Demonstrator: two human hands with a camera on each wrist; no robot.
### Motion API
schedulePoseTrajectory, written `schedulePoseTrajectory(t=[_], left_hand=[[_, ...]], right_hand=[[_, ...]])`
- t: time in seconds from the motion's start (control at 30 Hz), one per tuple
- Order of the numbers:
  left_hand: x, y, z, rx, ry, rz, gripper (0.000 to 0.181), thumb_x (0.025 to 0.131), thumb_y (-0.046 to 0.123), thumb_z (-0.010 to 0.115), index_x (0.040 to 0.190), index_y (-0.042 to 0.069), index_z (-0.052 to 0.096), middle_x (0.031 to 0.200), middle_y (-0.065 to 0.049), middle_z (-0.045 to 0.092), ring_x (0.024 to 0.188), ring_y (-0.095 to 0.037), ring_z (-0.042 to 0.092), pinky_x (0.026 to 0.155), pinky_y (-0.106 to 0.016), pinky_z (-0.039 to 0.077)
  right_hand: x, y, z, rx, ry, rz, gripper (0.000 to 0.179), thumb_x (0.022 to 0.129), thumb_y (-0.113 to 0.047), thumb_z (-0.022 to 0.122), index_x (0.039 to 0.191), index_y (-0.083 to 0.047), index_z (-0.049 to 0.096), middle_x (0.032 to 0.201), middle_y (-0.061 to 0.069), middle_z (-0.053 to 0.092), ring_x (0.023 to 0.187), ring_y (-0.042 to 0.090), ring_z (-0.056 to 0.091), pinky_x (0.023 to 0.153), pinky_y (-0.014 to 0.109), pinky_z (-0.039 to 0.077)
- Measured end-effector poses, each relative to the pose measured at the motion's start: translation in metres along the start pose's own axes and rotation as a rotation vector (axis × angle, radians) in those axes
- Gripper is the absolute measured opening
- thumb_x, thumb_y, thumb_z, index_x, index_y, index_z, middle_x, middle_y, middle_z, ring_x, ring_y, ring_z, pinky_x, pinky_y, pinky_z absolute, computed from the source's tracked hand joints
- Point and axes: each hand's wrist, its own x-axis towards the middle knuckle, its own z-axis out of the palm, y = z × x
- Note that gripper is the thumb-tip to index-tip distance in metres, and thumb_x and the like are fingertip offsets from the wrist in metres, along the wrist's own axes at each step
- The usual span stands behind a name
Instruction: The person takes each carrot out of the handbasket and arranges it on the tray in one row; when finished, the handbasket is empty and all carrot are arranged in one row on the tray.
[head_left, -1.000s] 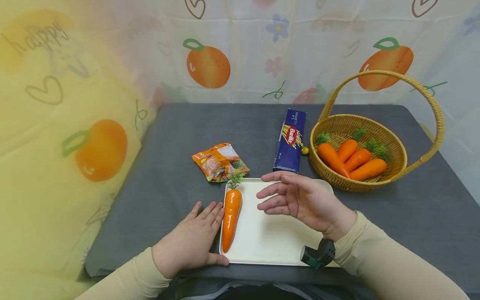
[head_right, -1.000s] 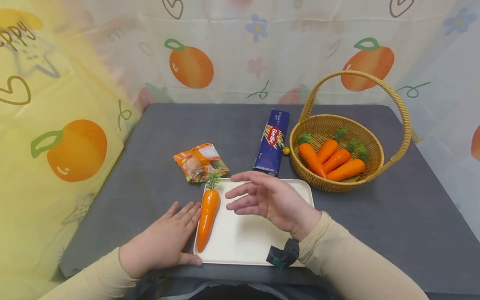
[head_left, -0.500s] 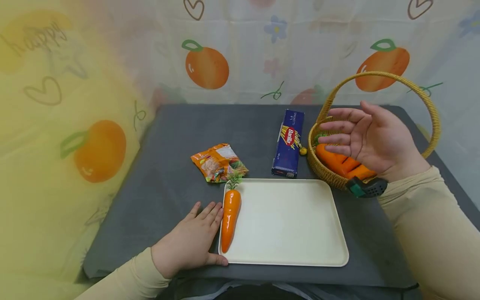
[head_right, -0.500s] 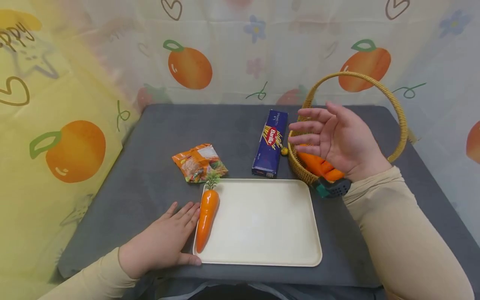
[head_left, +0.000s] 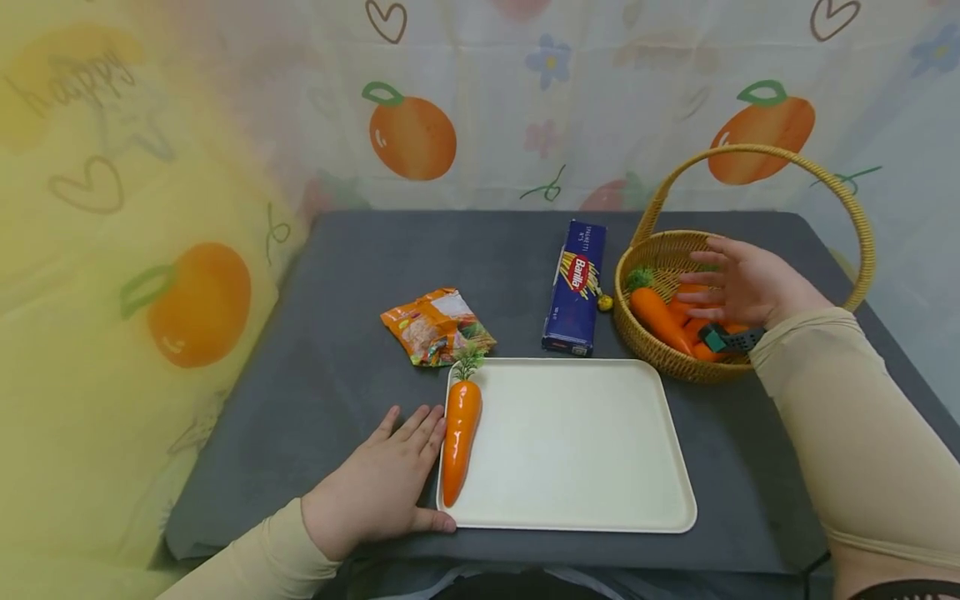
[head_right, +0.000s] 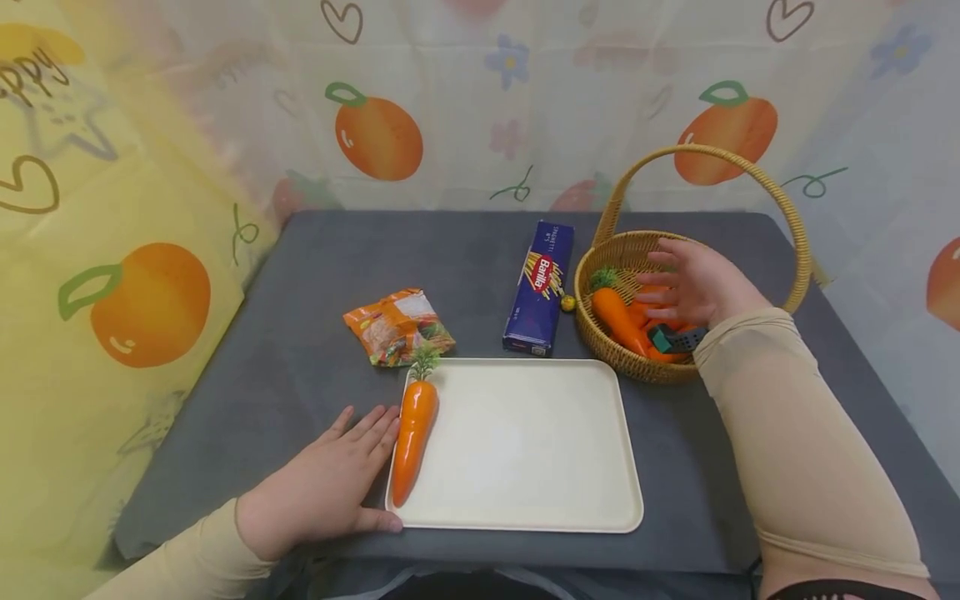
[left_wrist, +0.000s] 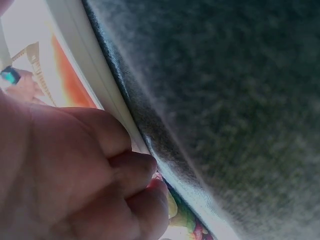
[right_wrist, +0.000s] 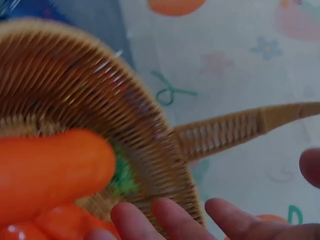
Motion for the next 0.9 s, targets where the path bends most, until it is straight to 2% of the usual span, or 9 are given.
schedulePoseTrajectory(t=[0.07, 0.13, 0.2, 0.27, 0.4, 0.5, 0.63, 0.77, 0.9], left_hand=[[0.000, 0.000, 0.000, -0.001, 0.001, 0.002, 0.134, 0.079, 0.097, 0.063, 0.174, 0.007, 0.033, 0.184, -0.010, 0.027, 0.170, -0.031, 0.027, 0.136, -0.066, 0.019], [0.000, -0.001, 0.000, -0.003, 0.000, 0.004, 0.133, 0.080, 0.096, 0.063, 0.174, 0.007, 0.033, 0.184, -0.010, 0.026, 0.170, -0.031, 0.027, 0.136, -0.066, 0.019], [-0.001, -0.001, 0.001, -0.011, 0.000, 0.005, 0.133, 0.080, 0.095, 0.064, 0.174, 0.006, 0.032, 0.184, -0.010, 0.026, 0.170, -0.031, 0.027, 0.136, -0.066, 0.019], [-0.001, -0.002, 0.000, -0.014, 0.002, 0.006, 0.133, 0.081, 0.095, 0.065, 0.174, 0.007, 0.032, 0.184, -0.010, 0.024, 0.170, -0.031, 0.026, 0.136, -0.066, 0.019], [0.000, -0.002, -0.001, -0.017, 0.011, 0.005, 0.133, 0.081, 0.094, 0.066, 0.175, 0.007, 0.030, 0.185, -0.010, 0.023, 0.171, -0.031, 0.025, 0.137, -0.066, 0.018], [0.000, -0.002, -0.002, -0.018, 0.012, 0.004, 0.133, 0.081, 0.094, 0.066, 0.175, 0.007, 0.029, 0.185, -0.010, 0.023, 0.171, -0.031, 0.025, 0.137, -0.065, 0.018], [0.000, -0.002, -0.002, -0.024, 0.003, 0.002, 0.133, 0.081, 0.094, 0.066, 0.175, 0.007, 0.029, 0.185, -0.010, 0.022, 0.171, -0.031, 0.025, 0.137, -0.065, 0.019], [0.001, -0.001, -0.002, -0.046, -0.006, 0.002, 0.133, 0.081, 0.093, 0.067, 0.175, 0.008, 0.029, 0.185, -0.009, 0.020, 0.171, -0.031, 0.025, 0.137, -0.065, 0.020], [0.001, -0.002, -0.001, -0.053, -0.009, 0.003, 0.133, 0.081, 0.093, 0.067, 0.176, 0.008, 0.028, 0.186, -0.009, 0.019, 0.171, -0.031, 0.025, 0.137, -0.064, 0.020]], right_hand=[[0.004, 0.003, 0.001, -0.080, -0.020, 0.030, 0.091, 0.114, -0.069, 0.022, 0.174, -0.019, -0.024, 0.185, 0.018, -0.015, 0.160, 0.040, 0.027, 0.115, 0.040, 0.052], [0.008, 0.006, 0.004, -0.147, -0.046, 0.050, 0.090, 0.114, -0.067, 0.019, 0.172, -0.014, -0.026, 0.183, 0.023, -0.015, 0.169, 0.046, 0.010, 0.130, 0.050, 0.039], [0.013, 0.008, 0.008, -0.174, -0.065, 0.060, 0.090, 0.115, -0.066, 0.018, 0.172, -0.011, -0.027, 0.182, 0.027, -0.014, 0.170, 0.050, 0.003, 0.137, 0.059, 0.022], [0.017, 0.009, 0.011, -0.197, -0.074, 0.062, 0.090, 0.116, -0.064, 0.018, 0.171, -0.008, -0.026, 0.182, 0.030, -0.012, 0.170, 0.052, 0.002, 0.138, 0.063, 0.012], [0.026, 0.005, 0.015, -0.268, -0.041, 0.082, 0.091, 0.116, -0.062, 0.016, 0.172, -0.002, -0.021, 0.181, 0.034, -0.004, 0.168, 0.053, 0.010, 0.136, 0.061, 0.023], [0.032, 0.001, 0.017, -0.345, -0.034, 0.117, 0.089, 0.117, -0.060, 0.016, 0.172, 0.003, -0.016, 0.180, 0.036, 0.000, 0.167, 0.054, 0.013, 0.135, 0.060, 0.026], [0.040, -0.003, 0.020, -0.404, -0.039, 0.153, 0.084, 0.119, -0.053, 0.017, 0.172, 0.007, -0.009, 0.179, 0.038, 0.003, 0.166, 0.058, 0.014, 0.135, 0.064, 0.021], [0.046, -0.004, 0.021, -0.455, -0.043, 0.178, 0.078, 0.120, -0.045, 0.017, 0.171, 0.010, -0.004, 0.177, 0.041, 0.005, 0.165, 0.059, 0.015, 0.134, 0.066, 0.022], [0.051, -0.003, 0.021, -0.508, -0.057, 0.209, 0.079, 0.119, -0.047, 0.017, 0.172, 0.010, -0.001, 0.177, 0.041, 0.004, 0.165, 0.060, 0.014, 0.134, 0.068, 0.021]])
